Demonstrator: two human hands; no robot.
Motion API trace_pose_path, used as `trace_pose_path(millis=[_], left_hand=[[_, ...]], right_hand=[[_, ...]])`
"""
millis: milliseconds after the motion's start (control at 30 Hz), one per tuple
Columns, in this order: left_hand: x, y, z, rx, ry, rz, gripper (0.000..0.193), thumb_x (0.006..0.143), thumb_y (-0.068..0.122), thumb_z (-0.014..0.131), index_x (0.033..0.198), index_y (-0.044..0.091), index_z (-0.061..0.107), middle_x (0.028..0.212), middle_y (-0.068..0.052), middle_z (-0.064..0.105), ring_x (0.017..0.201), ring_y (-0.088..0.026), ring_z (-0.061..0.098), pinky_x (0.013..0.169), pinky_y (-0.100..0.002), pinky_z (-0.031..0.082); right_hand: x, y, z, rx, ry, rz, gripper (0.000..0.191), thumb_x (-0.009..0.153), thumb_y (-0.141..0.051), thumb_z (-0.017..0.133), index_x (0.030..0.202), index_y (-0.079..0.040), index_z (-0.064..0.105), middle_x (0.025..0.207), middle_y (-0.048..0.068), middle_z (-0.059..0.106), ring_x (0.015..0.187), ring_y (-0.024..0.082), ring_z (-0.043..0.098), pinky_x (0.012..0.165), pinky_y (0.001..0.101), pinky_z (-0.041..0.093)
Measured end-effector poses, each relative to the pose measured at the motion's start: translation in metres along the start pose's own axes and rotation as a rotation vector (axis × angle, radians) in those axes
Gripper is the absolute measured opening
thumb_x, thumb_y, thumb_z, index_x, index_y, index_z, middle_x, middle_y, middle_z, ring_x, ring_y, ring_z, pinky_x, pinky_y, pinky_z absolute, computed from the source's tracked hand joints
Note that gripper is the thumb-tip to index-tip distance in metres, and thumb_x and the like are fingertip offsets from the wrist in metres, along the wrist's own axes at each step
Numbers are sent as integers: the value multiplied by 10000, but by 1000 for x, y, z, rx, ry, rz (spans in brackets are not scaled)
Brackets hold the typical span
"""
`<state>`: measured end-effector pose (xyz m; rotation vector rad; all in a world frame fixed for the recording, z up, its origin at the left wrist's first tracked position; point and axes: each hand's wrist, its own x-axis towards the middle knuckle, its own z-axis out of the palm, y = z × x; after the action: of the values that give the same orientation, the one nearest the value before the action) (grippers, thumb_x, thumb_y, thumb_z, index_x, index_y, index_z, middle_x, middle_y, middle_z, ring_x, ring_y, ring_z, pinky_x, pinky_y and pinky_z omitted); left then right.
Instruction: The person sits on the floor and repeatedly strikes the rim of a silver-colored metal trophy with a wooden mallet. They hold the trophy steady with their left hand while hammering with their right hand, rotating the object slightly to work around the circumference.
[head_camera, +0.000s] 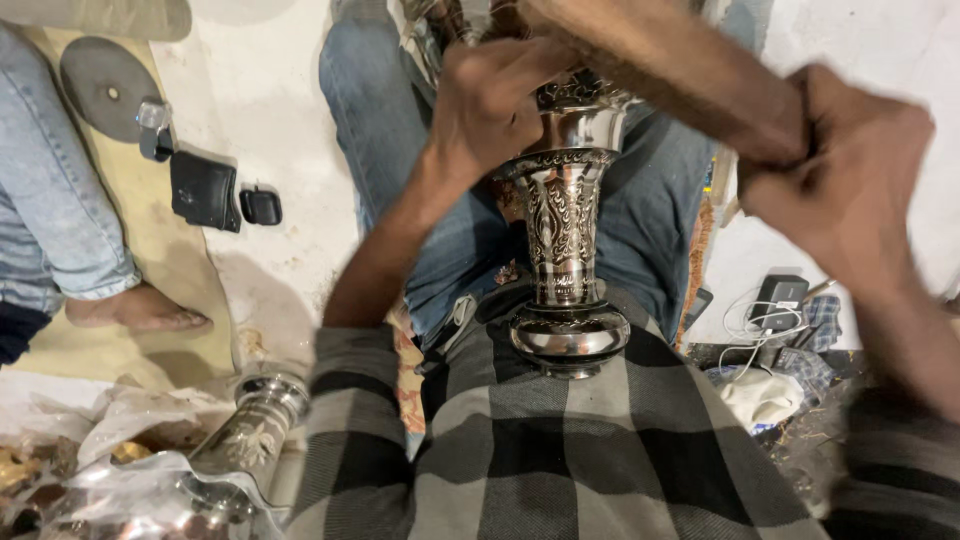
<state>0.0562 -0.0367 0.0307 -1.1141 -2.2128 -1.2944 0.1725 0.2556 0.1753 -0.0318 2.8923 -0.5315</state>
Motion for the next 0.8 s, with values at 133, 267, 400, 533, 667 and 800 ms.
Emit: trace_pose_path(millis=[133, 267, 400, 533, 667, 800], left_hand=[[-26, 18, 23, -55, 280, -233, 456, 765, -120, 512, 1123, 84, 708, 821, -40, 728, 558, -127, 626, 455, -288, 460], [-36, 35, 41, -65, 515, -368, 389, 775, -95, 536, 1113, 17, 691, 762, -63, 687, 520, -130, 568, 472, -302, 444], [-38, 48, 50, -72, 638, -466, 242, 872, -91, 534, 1045, 1, 677, 706, -69, 601, 522, -140, 559, 497, -305, 471], [-39, 51, 49, -68, 669, -498, 134, 843, -80, 575, 914, 1, 656, 635, -69, 552, 510, -142, 505, 478, -308, 432], [-41, 49, 44, -96, 660, -456, 161, 818, -82, 551, 926, -46, 664, 637, -90, 562, 514, -173, 539, 515, -340, 438], [-43, 38, 42, -69, 558, -369, 141, 763, -78, 538, 823, -23, 652, 581, -65, 552, 469, -172, 524, 488, -343, 444]], right_hand=[[21, -33, -44, -410, -176, -234, 362, 796, -209, 794, 971, 10, 566, 799, 147, 632, 653, 285, 643, 616, 386, 507], [47, -84, -73, -466, -275, -288, 323, 828, -193, 780, 1045, -20, 615, 784, 141, 619, 583, 271, 614, 568, 388, 492], [65, -119, -73, -486, -298, -277, 300, 862, -182, 779, 1053, -36, 599, 752, 109, 608, 601, 232, 621, 575, 368, 501], [63, -128, -69, -754, -213, -340, 324, 836, -220, 794, 1048, -48, 618, 768, 84, 638, 584, 203, 641, 586, 339, 523], [58, -122, -75, -559, -151, -460, 311, 843, -232, 807, 1005, -62, 603, 795, 85, 640, 655, 222, 654, 631, 353, 524], [53, -107, -72, -567, -149, -465, 336, 804, -233, 806, 947, -20, 590, 711, 110, 628, 556, 239, 633, 507, 352, 489]])
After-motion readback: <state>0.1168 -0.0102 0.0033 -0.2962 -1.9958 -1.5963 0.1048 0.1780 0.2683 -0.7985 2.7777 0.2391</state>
